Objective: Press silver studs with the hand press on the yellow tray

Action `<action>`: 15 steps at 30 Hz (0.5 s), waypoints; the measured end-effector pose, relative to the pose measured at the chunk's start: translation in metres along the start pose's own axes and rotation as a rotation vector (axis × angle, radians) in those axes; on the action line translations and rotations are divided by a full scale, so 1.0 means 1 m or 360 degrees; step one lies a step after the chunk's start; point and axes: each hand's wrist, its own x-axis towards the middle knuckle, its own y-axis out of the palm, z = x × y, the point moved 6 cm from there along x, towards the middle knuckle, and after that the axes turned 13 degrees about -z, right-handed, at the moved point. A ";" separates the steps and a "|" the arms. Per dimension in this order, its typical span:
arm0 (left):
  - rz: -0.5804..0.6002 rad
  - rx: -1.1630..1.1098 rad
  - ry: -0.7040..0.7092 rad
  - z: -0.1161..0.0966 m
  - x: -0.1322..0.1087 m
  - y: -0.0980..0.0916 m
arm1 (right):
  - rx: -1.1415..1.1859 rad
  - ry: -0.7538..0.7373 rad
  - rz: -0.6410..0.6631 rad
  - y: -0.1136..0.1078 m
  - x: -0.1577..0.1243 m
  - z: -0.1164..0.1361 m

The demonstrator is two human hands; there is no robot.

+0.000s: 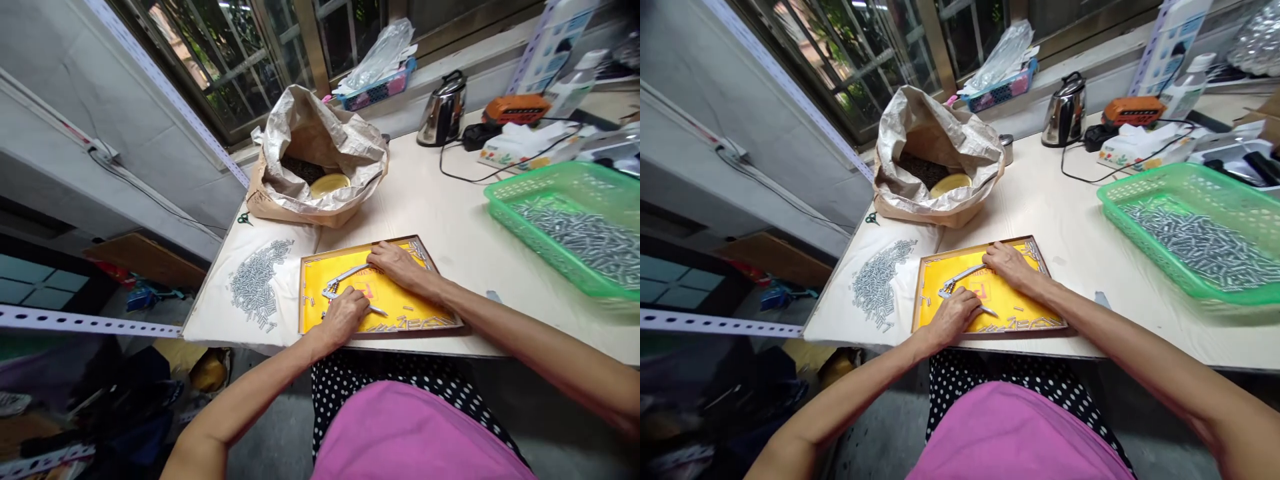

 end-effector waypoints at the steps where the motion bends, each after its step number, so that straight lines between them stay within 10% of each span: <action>1: -0.0024 -0.0022 0.0012 -0.001 -0.001 -0.002 | -0.0014 -0.0028 -0.0030 0.000 0.000 -0.001; 4: -0.0235 -0.0060 -0.0063 0.016 -0.007 -0.021 | -0.0081 -0.0114 -0.0124 -0.002 -0.003 0.002; 8: -0.0548 0.0334 -0.0789 0.099 -0.040 -0.069 | -0.0112 -0.0080 -0.0142 -0.001 -0.007 0.006; 15: -0.0121 0.0826 -0.1729 0.204 -0.125 -0.095 | -0.0112 -0.0077 -0.0150 0.003 -0.007 0.006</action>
